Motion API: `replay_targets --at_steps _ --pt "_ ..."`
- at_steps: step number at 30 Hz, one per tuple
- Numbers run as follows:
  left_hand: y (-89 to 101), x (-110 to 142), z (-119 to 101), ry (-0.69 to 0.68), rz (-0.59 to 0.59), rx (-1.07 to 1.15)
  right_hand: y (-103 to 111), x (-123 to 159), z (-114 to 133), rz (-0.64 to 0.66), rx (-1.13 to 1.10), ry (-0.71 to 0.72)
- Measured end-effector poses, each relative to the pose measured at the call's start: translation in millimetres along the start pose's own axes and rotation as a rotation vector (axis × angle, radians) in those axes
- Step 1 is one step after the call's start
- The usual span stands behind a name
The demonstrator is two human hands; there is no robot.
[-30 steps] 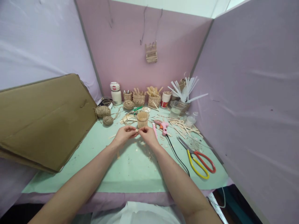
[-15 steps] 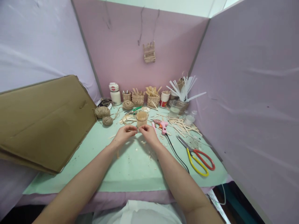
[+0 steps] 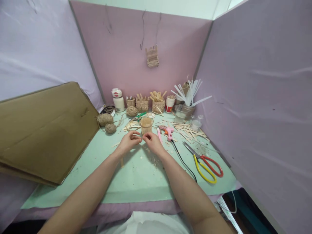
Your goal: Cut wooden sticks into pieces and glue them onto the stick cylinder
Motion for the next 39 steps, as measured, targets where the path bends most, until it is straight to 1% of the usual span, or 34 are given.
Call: replay_targets --at_steps 2,7,11,16,18,19,22,24,29,32,34,35,37,39 --pt "-3.2 0 0 0.019 0.025 -0.017 -1 0 -2 0.013 0.016 0.016" --pt "-5.4 3 -1 0.084 0.032 -0.018 -2 1 -4 0.028 0.019 0.012" --pt "-4.2 3 -2 0.069 -0.007 0.001 -2 0 -5 0.028 -0.019 -0.02" --pt "-2.1 1 0 0.068 -0.046 0.038 -1 -1 -6 -0.012 -0.058 -0.04" --pt "-1.0 0 1 0.09 -0.046 0.128 0 0 -5 -0.015 -0.066 -0.041" --pt "-0.8 0 1 0.119 -0.039 0.21 -1 1 -4 -0.01 -0.069 -0.04" --pt "-2.4 0 3 0.28 0.004 0.577 -6 4 2 0.014 -0.074 -0.02" --pt "-5.0 -1 5 0.37 0.022 0.745 -11 6 7 0.019 -0.066 0.011" --pt "-10.6 -4 11 0.427 -0.001 0.826 -22 12 16 -0.013 0.026 0.105" --pt "-11.6 -3 11 0.442 0.001 0.861 -23 15 21 0.001 0.073 0.163" --pt "-10.8 -2 10 0.452 0.008 0.88 -13 14 24 -0.028 0.166 0.157" --pt "-10.0 -1 9 0.463 0.008 0.885 -4 13 25 -0.06 0.234 0.131" --pt "-8.1 0 6 0.493 -0.002 0.886 25 10 24 -0.16 0.402 0.023" --pt "-6.4 0 4 0.511 -0.02 0.884 60 3 20 -0.232 0.486 -0.063"
Point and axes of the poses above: each hand's wrist, its own x-axis away from the middle knuckle, its own y-axis out of the back of the hand, z = x × y, the point moved 2 cm from there along -x, towards the middle knuckle, and after that the axes turned 6 degrees about -x, right-handed, at the moved point
